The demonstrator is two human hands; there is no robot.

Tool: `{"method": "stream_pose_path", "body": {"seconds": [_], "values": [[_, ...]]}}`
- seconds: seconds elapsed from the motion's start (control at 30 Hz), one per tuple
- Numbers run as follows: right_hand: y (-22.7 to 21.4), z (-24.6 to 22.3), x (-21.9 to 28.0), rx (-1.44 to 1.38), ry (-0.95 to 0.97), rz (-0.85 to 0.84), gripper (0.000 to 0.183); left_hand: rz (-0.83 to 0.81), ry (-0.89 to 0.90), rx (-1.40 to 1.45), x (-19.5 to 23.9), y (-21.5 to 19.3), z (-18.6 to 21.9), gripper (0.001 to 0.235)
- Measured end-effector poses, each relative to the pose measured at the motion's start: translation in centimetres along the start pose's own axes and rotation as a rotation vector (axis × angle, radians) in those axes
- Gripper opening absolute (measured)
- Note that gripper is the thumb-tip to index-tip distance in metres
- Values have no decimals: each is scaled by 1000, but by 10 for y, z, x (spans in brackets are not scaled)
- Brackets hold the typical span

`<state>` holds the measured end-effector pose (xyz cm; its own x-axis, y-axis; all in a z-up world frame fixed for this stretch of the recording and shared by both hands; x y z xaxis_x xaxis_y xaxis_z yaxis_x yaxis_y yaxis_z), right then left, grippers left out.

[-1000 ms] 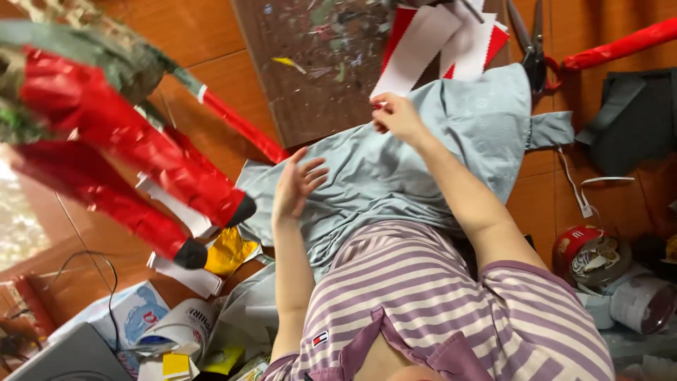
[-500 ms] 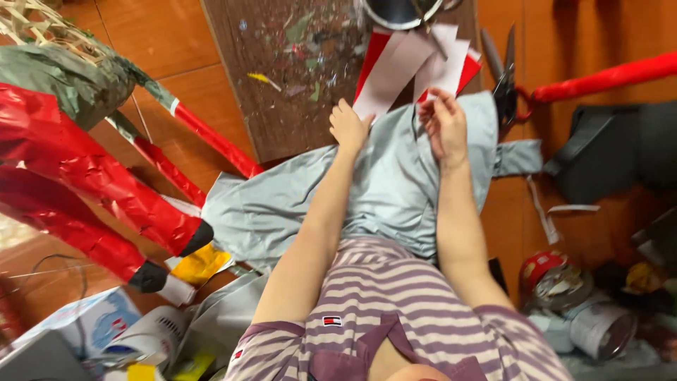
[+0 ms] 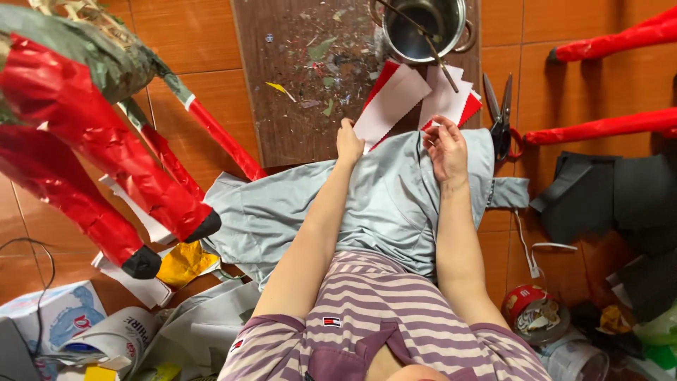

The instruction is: Applying red paper strips onto a bamboo frame using a brush and adhesive to assemble a craft object.

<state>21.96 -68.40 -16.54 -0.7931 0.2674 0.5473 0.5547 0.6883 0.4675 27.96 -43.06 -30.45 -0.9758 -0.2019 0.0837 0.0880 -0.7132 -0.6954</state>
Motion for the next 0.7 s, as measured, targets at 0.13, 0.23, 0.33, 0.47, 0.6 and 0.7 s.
{"method": "stream_pose_path", "body": {"seconds": [0.13, 0.23, 0.33, 0.47, 0.6, 0.7], "values": [[0, 2, -3, 27, -3, -2, 24, -54, -119, 42, 3, 6, 12, 51], [-3, 4, -5, 44, 0, 10, 24, -56, -138, -2, 8, -22, 45, 48], [-6, 2, -6, 50, 9, 21, 24, 5, -94, -18, 7, -42, 48, 39], [-7, 6, -11, 47, 25, 20, 25, 54, -3, 9, 7, -57, 45, 28], [-1, 4, -6, 52, 24, 24, 25, 62, 27, -66, 10, -45, 24, 24], [1, 0, -4, 54, 22, 27, 25, 66, 23, -121, 9, -50, 24, 12]]}}
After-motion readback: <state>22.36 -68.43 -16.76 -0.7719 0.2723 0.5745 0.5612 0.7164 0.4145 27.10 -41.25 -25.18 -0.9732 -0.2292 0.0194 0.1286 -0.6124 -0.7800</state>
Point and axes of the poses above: each hand's wrist, its own x-axis away from the middle knuckle, its own y-axis out of the palm, z = x × y, the point moved 9 cm from there along -x, towards the middle knuckle, and after that the axes turned 12 degrees about z, right-handed, at the moved point
